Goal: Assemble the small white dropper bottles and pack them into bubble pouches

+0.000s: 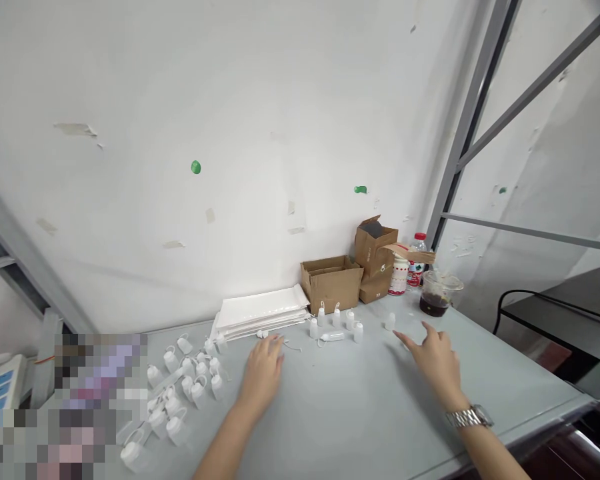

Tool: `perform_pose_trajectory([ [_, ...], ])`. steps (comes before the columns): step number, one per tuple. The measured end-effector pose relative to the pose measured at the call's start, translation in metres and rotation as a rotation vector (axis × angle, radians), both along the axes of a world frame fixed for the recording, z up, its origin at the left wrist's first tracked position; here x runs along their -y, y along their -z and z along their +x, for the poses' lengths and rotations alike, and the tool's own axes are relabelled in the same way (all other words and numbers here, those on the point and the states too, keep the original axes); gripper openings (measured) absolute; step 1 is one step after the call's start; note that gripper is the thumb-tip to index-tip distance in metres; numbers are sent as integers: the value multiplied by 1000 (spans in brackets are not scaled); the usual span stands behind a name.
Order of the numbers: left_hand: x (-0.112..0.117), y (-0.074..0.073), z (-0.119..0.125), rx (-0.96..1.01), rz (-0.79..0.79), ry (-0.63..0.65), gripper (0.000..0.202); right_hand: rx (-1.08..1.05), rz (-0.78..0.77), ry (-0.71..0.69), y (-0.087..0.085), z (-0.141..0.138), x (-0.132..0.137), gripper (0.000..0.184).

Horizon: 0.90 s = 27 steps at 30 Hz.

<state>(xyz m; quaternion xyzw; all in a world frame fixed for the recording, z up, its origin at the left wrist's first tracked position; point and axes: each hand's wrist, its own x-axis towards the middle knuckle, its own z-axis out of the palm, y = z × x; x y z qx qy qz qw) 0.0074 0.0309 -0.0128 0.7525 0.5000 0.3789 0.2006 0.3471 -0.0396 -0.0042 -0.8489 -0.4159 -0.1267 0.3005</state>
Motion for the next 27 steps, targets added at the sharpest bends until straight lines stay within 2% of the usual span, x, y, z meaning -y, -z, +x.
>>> perform_pose_trajectory([
  [2,4,5,7,-146,5,130,39,-157,-84,-74,6,11,-5,67],
  [4,5,9,11,-199,4,211,37,-250,-104,-150,9,16,-8,57],
  [6,5,11,12,-207,28,219,33,-260,-58,-189,6,12,-7,53],
  [8,4,10,10,-205,60,181,29,-251,38,-210,-5,0,-4,52],
  [10,4,6,7,-221,72,152,25,-255,146,-265,-20,-19,0,50],
  [13,7,-1,5,-282,59,117,20,-246,286,-445,-42,-59,1,47],
  [18,8,-9,3,-275,48,-26,15,-341,275,-777,-60,-132,-14,41],
  [20,5,-8,1,-226,55,-87,12,-435,243,-868,-60,-156,-23,38],
  [22,3,-6,-2,-190,66,-139,12,-625,179,-930,-55,-174,-35,37],
  [25,-3,0,-7,-183,69,-206,24,-960,72,-979,-39,-189,-51,40],
  [27,-6,5,-9,-190,49,-212,26,-1098,64,-982,-25,-192,-59,44],
])
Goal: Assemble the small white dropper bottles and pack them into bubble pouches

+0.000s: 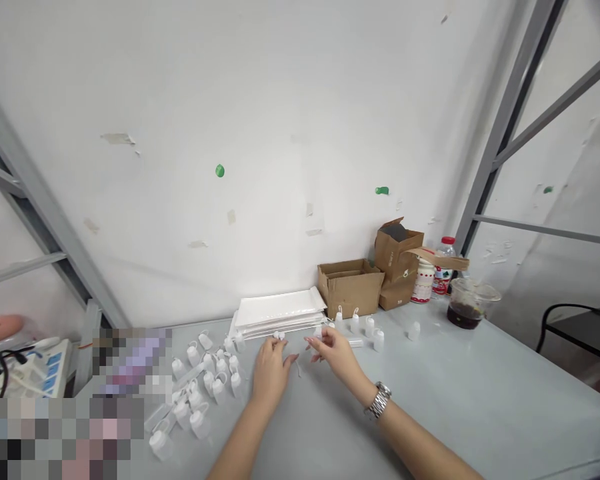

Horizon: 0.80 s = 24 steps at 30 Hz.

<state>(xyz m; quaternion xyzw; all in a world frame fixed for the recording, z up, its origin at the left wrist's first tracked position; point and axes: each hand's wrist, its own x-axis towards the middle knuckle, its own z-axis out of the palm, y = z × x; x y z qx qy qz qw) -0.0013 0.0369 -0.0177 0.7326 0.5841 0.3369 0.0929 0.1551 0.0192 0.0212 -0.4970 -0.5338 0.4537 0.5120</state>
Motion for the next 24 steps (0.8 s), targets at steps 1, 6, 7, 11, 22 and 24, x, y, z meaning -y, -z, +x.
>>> perform_pose_trajectory([
  [1,-2,2,-1,4,-15,8,23,-40,-12,-6,6,0,-2,45],
  [6,-5,3,0,193,-91,34,9,-74,-13,-8,23,3,-2,45],
  [7,-5,2,1,288,-115,30,6,-55,-6,-2,25,4,-1,43],
  [11,-6,-2,3,626,-222,10,8,44,39,39,28,6,0,37],
  [22,8,-28,8,1440,-489,18,28,40,-51,-125,21,-9,15,34],
  [24,8,-28,10,1514,-522,12,24,19,-50,-137,18,-12,18,33],
])
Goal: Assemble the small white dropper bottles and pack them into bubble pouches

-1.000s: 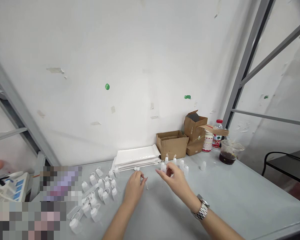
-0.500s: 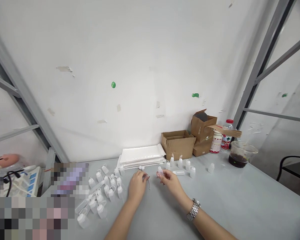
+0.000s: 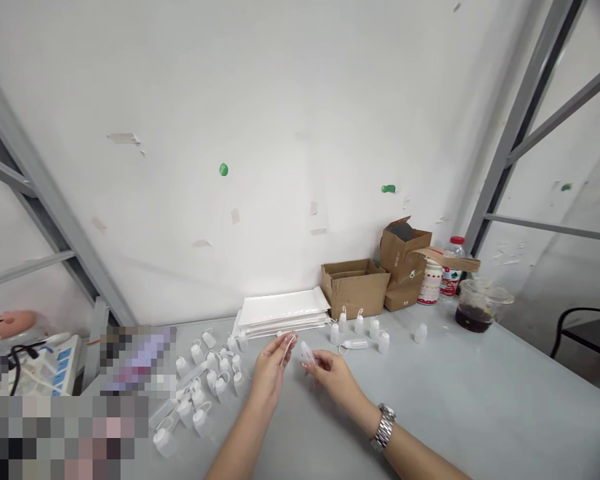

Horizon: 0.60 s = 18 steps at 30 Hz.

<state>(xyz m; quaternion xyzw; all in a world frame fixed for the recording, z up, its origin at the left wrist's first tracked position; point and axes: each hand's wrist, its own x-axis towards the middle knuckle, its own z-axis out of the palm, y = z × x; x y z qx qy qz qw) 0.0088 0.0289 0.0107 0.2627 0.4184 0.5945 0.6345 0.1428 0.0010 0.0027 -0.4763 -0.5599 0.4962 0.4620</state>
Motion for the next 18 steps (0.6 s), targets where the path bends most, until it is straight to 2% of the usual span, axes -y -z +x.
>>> perform_pose_trajectory([
  [5,0,4,4,72,-39,46,22,3,18,-17,-1,-3,3,28],
  [12,0,8,3,-42,32,123,28,36,80,-40,-2,-3,6,20],
  [18,1,2,2,-122,96,205,34,12,90,-54,-4,0,4,28],
])
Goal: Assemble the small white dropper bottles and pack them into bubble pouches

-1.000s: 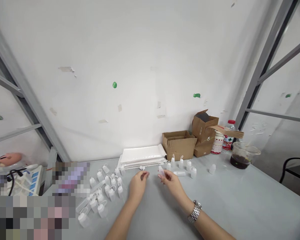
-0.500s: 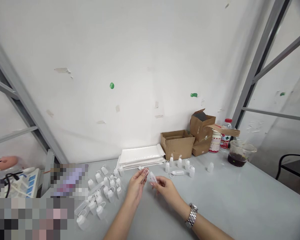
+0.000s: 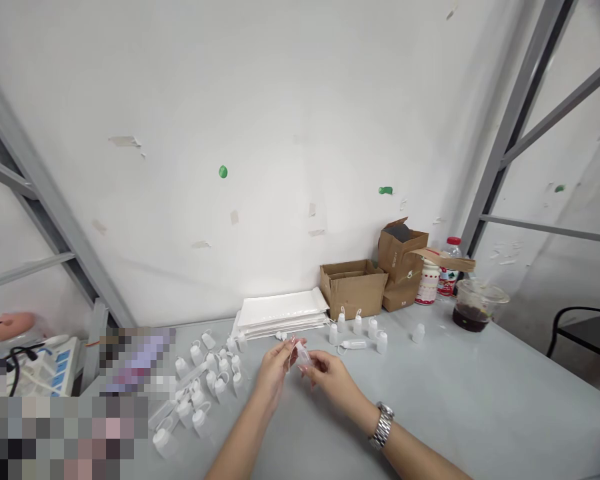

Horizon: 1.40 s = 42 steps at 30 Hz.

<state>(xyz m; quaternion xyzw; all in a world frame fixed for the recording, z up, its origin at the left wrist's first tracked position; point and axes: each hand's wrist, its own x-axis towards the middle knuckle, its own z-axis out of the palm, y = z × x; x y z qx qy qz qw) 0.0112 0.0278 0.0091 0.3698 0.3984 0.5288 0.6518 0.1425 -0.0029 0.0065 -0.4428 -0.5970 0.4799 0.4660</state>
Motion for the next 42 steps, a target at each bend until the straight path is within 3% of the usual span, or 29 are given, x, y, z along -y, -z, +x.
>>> perform_pose_trajectory([
  [5,2,-5,0,-17,47,128,39,3,-25,41,0,3,-4,29],
  [11,2,0,1,-85,60,45,39,226,136,194,5,3,-4,16],
  [24,3,0,5,-32,-18,56,38,47,20,98,10,-1,-7,33],
  [29,4,-1,4,15,-18,81,38,-117,-80,-82,6,0,-7,46],
  [33,5,-3,5,50,-2,63,37,-148,-99,-116,5,0,-6,45],
  [37,6,-5,5,78,-23,49,28,-75,-59,-23,5,-1,-4,40],
  [42,9,-4,5,112,-90,87,25,173,158,223,6,0,1,18],
])
